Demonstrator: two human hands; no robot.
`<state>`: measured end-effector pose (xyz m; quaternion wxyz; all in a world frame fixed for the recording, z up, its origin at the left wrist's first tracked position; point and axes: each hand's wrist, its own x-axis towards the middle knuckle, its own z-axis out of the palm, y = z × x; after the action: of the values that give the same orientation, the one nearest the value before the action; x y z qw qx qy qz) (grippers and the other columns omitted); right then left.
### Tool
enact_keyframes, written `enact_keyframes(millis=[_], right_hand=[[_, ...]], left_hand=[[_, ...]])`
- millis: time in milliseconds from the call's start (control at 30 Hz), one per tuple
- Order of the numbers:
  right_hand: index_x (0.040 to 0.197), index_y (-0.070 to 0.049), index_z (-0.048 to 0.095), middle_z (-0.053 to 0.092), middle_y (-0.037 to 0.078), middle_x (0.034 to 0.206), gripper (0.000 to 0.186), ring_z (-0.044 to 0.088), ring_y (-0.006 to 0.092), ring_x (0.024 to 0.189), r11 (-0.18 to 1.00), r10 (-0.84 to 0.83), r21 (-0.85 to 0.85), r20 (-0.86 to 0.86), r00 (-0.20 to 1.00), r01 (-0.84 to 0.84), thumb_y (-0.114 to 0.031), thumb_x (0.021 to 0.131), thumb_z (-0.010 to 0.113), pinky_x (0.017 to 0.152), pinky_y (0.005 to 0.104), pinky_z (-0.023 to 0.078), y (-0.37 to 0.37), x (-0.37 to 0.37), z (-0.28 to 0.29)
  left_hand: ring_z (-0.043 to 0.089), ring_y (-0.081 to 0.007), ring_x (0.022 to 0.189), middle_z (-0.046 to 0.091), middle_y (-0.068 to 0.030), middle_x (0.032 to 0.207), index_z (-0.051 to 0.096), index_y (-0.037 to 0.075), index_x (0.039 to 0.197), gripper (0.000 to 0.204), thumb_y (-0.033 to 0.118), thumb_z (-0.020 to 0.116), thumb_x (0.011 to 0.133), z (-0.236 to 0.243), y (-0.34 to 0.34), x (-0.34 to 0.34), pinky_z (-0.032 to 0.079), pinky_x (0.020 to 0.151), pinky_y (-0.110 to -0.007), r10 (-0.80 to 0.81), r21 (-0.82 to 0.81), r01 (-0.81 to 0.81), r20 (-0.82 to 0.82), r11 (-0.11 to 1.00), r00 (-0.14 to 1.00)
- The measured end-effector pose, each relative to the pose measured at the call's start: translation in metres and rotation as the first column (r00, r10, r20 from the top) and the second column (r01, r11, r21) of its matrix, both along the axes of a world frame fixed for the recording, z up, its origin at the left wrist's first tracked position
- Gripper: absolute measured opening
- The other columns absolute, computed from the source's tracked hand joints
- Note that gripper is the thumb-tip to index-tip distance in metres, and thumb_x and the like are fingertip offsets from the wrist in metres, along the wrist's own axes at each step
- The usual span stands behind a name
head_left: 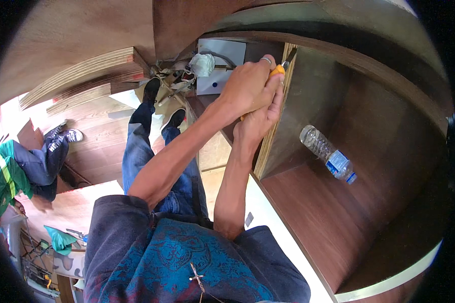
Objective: The person uses a utility knife to trim or mark wood panels inside a cabinet structure and handles a plastic bottle while working alongside other workers.
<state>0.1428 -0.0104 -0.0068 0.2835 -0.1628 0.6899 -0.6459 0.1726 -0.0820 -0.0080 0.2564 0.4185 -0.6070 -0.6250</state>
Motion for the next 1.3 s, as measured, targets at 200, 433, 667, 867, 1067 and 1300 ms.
enact_keyframes(millis=[200, 433, 667, 867, 1067, 1300], right_hand=[[0.137, -0.002, 0.051, 0.063, 0.009, 0.123, 0.045, 0.063, 0.0155, 0.106, 0.997, -0.03, -0.061, 0.237, 0.971, 0.046, -0.025, 0.1, 0.06, 0.088, 0.0283, 0.054, -0.008, 0.002, 0.027], [0.134, -0.003, 0.054, 0.063, 0.01, 0.121, 0.042, 0.064, 0.0158, 0.104, 0.999, 0.035, 0.031, 0.037, 0.999, -0.036, -0.027, 0.099, 0.061, 0.089, 0.0294, 0.055, 0.005, -0.008, 0.005], [0.139, -0.004, 0.045, 0.059, 0.013, 0.129, 0.042, 0.061, 0.0214, 0.113, 0.999, -0.016, 0.036, 0.011, 1.0, 0.016, -0.018, 0.101, 0.056, 0.094, 0.0331, 0.053, -0.01, 0.006, 0.002], [0.136, -0.003, 0.05, 0.061, 0.011, 0.126, 0.043, 0.062, 0.0197, 0.112, 0.999, 0.021, 0.032, 0.16, 0.987, -0.027, -0.024, 0.099, 0.06, 0.092, 0.0318, 0.053, -0.006, -0.011, 0.019], [0.138, -0.005, 0.052, 0.063, 0.009, 0.126, 0.051, 0.063, 0.017, 0.109, 0.999, 0.033, -0.027, 0.347, 0.937, -0.025, -0.033, 0.097, 0.063, 0.093, 0.0324, 0.053, -0.003, -0.015, 0.038], [0.145, -0.005, 0.043, 0.059, 0.01, 0.131, 0.052, 0.061, 0.0181, 0.112, 0.989, 0.146, -0.012, 0.309, 0.94, -0.15, -0.031, 0.101, 0.055, 0.096, 0.0338, 0.05, 0.004, -0.026, 0.013]], left_hand=[[0.065, -0.0446, 0.072, 0.065, -0.024, 0.073, 0.056, -0.001, 0.094, 0.026, 0.025, 0.057, 0.092, 0.018, -0.005, 0.0, 0.05, 0.068, -0.053, 0.008, -0.055, -0.005, 0.059, 0.998, 0.998], [0.066, -0.0435, 0.071, 0.066, -0.0223, 0.073, 0.06, -0.001, 0.093, 0.029, 0.028, 0.059, 0.091, -0.008, 0.007, -0.005, 0.051, 0.067, -0.049, 0.106, 0.106, -0.092, -0.125, 0.99, 0.987], [0.066, -0.0429, 0.072, 0.066, -0.0234, 0.073, 0.062, -0.001, 0.093, 0.028, 0.027, 0.06, 0.091, -0.016, -0.01, -0.002, 0.051, 0.066, -0.049, 0.07, 0.022, -0.069, -0.077, 0.997, 0.995], [0.067, -0.043, 0.074, 0.066, -0.0248, 0.073, 0.059, -0.003, 0.097, 0.031, 0.027, 0.06, 0.091, 0.006, -0.006, -0.006, 0.052, 0.068, -0.052, 0.04, 0.011, -0.04, 0.012, 0.999, 0.999], [0.068, -0.0433, 0.075, 0.067, -0.0258, 0.075, 0.056, -0.006, 0.1, 0.035, 0.028, 0.06, 0.092, 0.025, -0.007, -0.006, 0.054, 0.068, -0.051, -0.015, -0.057, 0.017, 0.04, 0.998, 0.999], [0.069, -0.0405, 0.069, 0.068, -0.0237, 0.073, 0.056, -0.008, 0.101, 0.03, 0.021, 0.058, 0.092, 0.021, -0.01, -0.007, 0.055, 0.06, -0.048, 0.067, -0.162, -0.046, 0.13, 0.986, 0.989]])
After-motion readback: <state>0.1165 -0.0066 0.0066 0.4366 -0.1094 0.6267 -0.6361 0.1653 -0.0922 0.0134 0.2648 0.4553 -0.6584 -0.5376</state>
